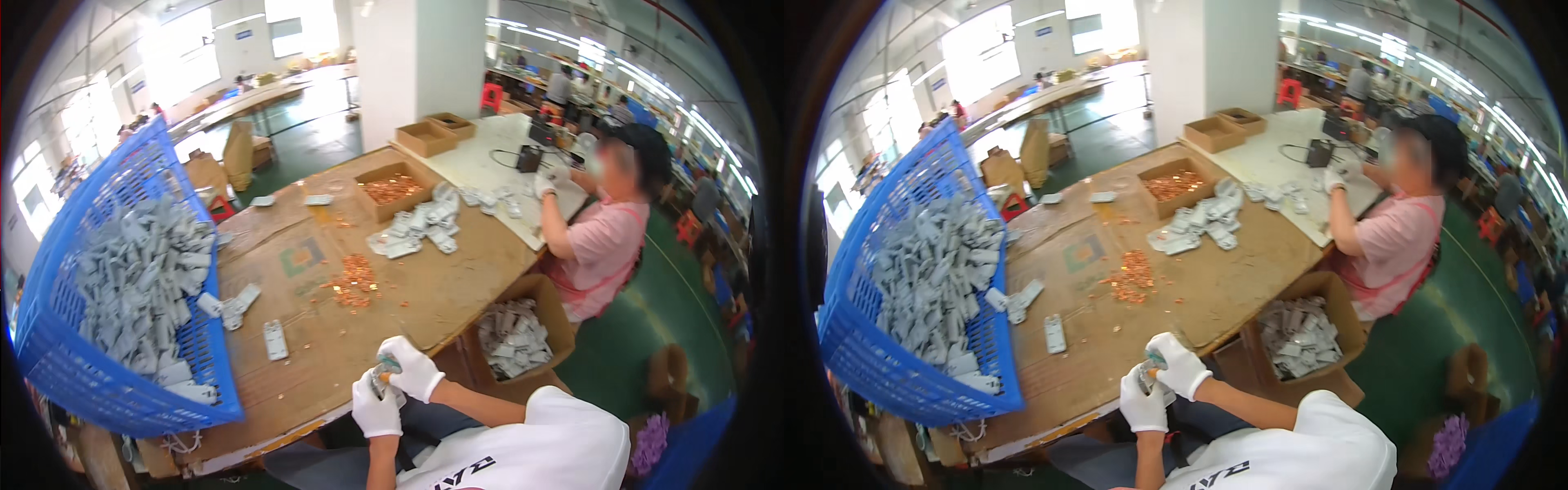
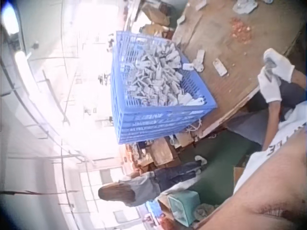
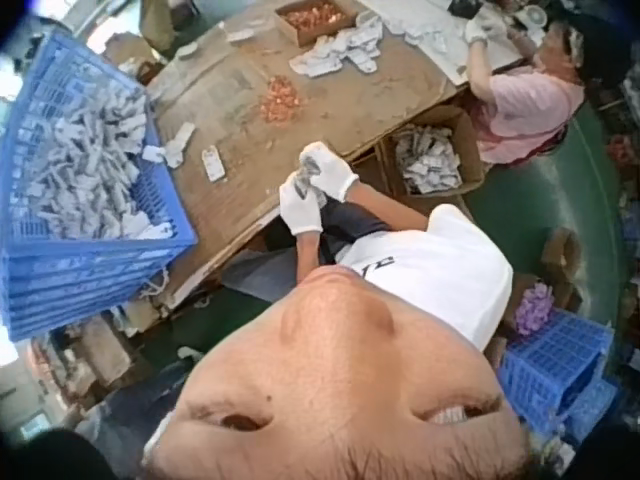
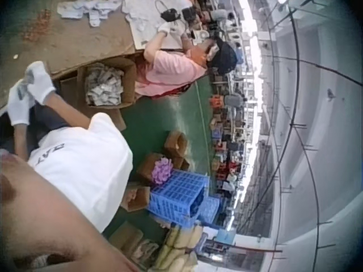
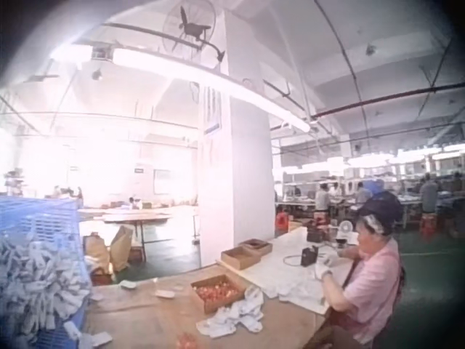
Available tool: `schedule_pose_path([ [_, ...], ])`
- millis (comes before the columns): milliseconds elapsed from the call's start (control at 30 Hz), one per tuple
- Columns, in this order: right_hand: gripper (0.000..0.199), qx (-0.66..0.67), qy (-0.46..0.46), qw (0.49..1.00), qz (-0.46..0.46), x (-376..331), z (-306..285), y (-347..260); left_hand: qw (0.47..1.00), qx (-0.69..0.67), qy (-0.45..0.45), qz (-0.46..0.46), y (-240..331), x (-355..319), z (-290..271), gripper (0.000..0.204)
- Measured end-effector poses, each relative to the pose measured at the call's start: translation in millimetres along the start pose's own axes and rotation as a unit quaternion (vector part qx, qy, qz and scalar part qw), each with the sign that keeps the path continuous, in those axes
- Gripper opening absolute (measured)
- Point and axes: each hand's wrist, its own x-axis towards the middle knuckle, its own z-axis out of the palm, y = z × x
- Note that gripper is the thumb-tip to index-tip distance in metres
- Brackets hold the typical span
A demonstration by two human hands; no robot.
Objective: The person assembles small electronic components by applying a sealant or adhesive with a manual applicator to plastic parts and copper contacts, then fitting them together into an electronic housing.
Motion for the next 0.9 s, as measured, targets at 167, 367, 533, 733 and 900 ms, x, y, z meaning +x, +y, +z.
schedule_pose_path([
  [167,0.017,0.257,-0.222,0.882,0.328,-23,-46,2,0.996,-0.037,-0.058,0.064,14,-21,1,0.034],
  [367,0.020,0.101,-0.185,0.942,0.262,-65,-58,18,0.984,-0.022,-0.171,0.032,18,-47,8,0.034],
  [533,0.022,-0.081,-0.264,0.935,0.224,-83,-71,24,0.974,-0.019,-0.225,0.004,15,-70,15,0.031],
  [733,0.023,0.027,-0.235,0.945,0.225,-76,-54,22,0.978,0.053,-0.201,-0.003,17,-63,6,0.029],
  [900,0.019,0.119,-0.274,0.928,0.224,-57,-33,21,0.974,0.173,-0.142,0.021,15,-60,-2,0.028],
])
